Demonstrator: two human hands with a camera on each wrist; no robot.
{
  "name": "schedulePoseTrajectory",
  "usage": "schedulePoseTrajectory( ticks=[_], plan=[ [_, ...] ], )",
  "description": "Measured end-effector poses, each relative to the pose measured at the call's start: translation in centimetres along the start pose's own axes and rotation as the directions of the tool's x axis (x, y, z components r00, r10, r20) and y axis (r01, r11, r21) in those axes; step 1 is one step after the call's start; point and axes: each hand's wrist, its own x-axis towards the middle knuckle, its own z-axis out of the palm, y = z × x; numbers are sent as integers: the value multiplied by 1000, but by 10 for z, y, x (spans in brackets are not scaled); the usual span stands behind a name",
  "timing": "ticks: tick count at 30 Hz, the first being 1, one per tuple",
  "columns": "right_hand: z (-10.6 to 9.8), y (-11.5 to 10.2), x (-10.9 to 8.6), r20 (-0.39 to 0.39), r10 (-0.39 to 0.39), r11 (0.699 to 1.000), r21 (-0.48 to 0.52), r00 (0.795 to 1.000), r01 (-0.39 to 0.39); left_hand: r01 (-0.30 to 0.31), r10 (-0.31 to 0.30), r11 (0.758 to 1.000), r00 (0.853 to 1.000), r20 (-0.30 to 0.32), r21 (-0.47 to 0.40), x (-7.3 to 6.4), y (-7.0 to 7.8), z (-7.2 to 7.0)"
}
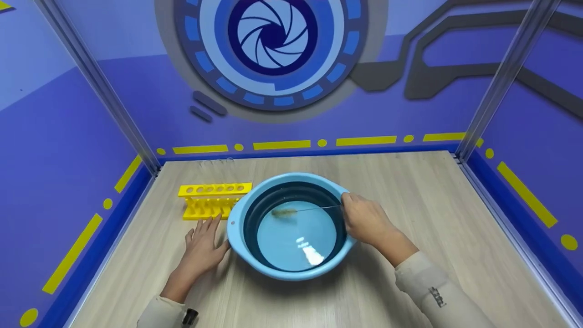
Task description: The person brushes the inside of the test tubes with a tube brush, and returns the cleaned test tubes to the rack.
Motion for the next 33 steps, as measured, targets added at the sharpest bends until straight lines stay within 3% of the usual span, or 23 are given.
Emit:
schedulePoseTrajectory(
  ticks=[5, 9, 16, 23, 28, 33],
  plan=[
    [0, -5, 2, 1, -28, 995, 99, 1000, 28, 3, -3, 1000, 1000, 6, -1, 0, 0, 1],
    [-5, -5, 3, -17, 13, 990, 144, 1000, -11, 19, -19, 1000, 1000, 17, -2, 1, -1, -1],
    [-15, 1, -1, 30, 45, 999, 1, 999, -45, 2, 0, 999, 998, 63, -40, 0, -5, 0],
    [-19, 6, -5, 118, 101, 994, -51, 988, -95, -18, 22, 998, 998, 67, -55, 0, -9, 1],
    [-25, 10, -9, 208, 145, 982, 86, 967, -166, 7, -6, 996, 1000, 15, -83, 3, -7, -3],
    [-35, 16, -15, 272, 109, 945, 270, 956, -184, 15, -23, 994, 997, -73, -112, 7, -5, -8]
  ],
)
